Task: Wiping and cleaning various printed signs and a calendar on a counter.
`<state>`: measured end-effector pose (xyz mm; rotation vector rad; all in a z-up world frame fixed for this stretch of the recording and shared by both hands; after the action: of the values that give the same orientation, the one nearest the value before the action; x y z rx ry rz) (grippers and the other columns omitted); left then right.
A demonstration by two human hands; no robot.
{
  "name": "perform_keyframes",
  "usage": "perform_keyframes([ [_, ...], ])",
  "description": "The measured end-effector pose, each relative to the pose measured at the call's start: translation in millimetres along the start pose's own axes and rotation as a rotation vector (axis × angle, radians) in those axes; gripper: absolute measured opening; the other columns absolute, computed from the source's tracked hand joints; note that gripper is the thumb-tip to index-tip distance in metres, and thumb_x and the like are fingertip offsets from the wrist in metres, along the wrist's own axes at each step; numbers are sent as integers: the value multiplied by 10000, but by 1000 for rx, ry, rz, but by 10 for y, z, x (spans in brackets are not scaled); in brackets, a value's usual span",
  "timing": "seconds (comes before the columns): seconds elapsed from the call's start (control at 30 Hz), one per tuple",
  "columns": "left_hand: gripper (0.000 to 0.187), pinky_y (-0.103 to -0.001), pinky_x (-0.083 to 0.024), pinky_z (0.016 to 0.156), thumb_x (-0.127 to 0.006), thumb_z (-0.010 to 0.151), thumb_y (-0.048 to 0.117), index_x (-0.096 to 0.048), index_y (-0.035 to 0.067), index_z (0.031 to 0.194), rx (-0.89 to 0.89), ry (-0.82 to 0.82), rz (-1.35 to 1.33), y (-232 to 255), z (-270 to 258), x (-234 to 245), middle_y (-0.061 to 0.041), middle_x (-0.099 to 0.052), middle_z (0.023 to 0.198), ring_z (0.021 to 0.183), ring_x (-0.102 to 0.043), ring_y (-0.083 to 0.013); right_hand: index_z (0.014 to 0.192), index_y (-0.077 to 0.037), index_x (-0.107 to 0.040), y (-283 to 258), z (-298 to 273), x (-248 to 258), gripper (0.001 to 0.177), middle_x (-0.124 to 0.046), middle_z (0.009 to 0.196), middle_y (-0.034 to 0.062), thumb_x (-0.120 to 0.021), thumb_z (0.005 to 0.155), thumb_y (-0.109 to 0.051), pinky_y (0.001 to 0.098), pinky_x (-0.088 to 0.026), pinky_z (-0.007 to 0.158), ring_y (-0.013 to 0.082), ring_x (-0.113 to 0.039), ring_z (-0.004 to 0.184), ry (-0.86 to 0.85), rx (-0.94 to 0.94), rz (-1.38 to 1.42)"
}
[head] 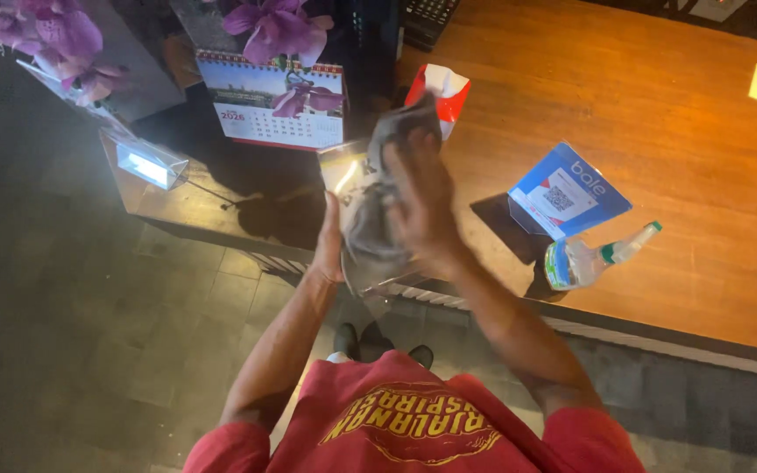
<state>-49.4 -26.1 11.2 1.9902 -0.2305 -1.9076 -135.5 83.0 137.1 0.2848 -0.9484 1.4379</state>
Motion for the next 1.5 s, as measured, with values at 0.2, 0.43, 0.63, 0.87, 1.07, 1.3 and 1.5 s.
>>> perform_keyframes([
  [0.2, 852, -487, -462, 1146, -306, 991, 728, -398, 104, 1564, -211, 184, 269, 153, -83, 371, -191, -506, 1519, 1372, -533, -341, 1532, -148, -485, -585, -605, -397, 643, -373, 1651, 163, -683, 926, -229, 626, -191, 1238, 400, -275, 1563, -289, 259, -4],
  [0.43, 904, -465, -442, 1153, -313, 927, 789, -382, 158, 1571, -133, 146, 15, -17, -114, 62, -136, -480, 1546, 1381, -520, -304, 1544, -143, -470, -337, -200, -465, 644, -376, 1629, 137, -668, 940, -248, 637, -176, 1233, 374, -277, 1555, -275, 299, -19],
  [0.63, 930, -442, -432, 1179, -320, 962, 794, -352, 136, 1619, 7, 9, -105, -144, -152, 159, -100, -477, 1568, 1391, -511, -267, 1586, -85, -347, -47, -187, -435, 745, -306, 1653, 219, -646, 904, -104, 628, -184, 1262, 460, -199, 1570, -131, 79, -7],
  [0.87, 946, -488, -458, 1147, -291, 974, 789, -379, 70, 1583, -113, -7, 57, 26, -143, 215, -172, -504, 1526, 1362, -536, -313, 1573, -72, -350, 12, -636, -470, 745, -285, 1656, 236, -636, 885, -60, 611, -230, 1234, 485, -182, 1556, -240, -56, -14],
  [1.07, 957, -496, -463, 1138, -258, 944, 800, -376, 80, 1564, -163, 176, 190, -50, -155, 515, -199, -501, 1510, 1381, -509, -353, 1563, -124, -392, -378, -745, -666, 691, -338, 1645, 155, -653, 924, -166, 645, -199, 1231, 399, -231, 1559, -426, 231, 44],
  [1.3, 994, -496, -430, 1159, -275, 916, 828, -318, 111, 1602, 63, 134, -55, -176, -279, 354, -164, -431, 1590, 1443, -458, -332, 1550, -127, -402, -172, -378, -808, 681, -333, 1660, 146, -656, 919, -151, 667, -148, 1250, 394, -205, 1583, -246, 194, 25],
  [1.5, 911, -505, -490, 1106, -314, 944, 763, -322, 123, 1591, 12, 80, 133, -93, -366, 217, -156, -471, 1542, 1367, -528, -324, 1563, -98, -378, 146, -223, -625, 677, -305, 1669, 200, -579, 918, -60, 636, -196, 1247, 443, -172, 1582, -159, -19, 74],
])
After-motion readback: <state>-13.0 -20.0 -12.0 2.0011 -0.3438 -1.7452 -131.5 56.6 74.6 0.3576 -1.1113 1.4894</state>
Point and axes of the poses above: each hand's wrist, its own z-axis towards the middle knuckle, its own x-axis out of the back of the hand, y = z × x, the point moved 5 cm from there along z, towards the middle knuckle
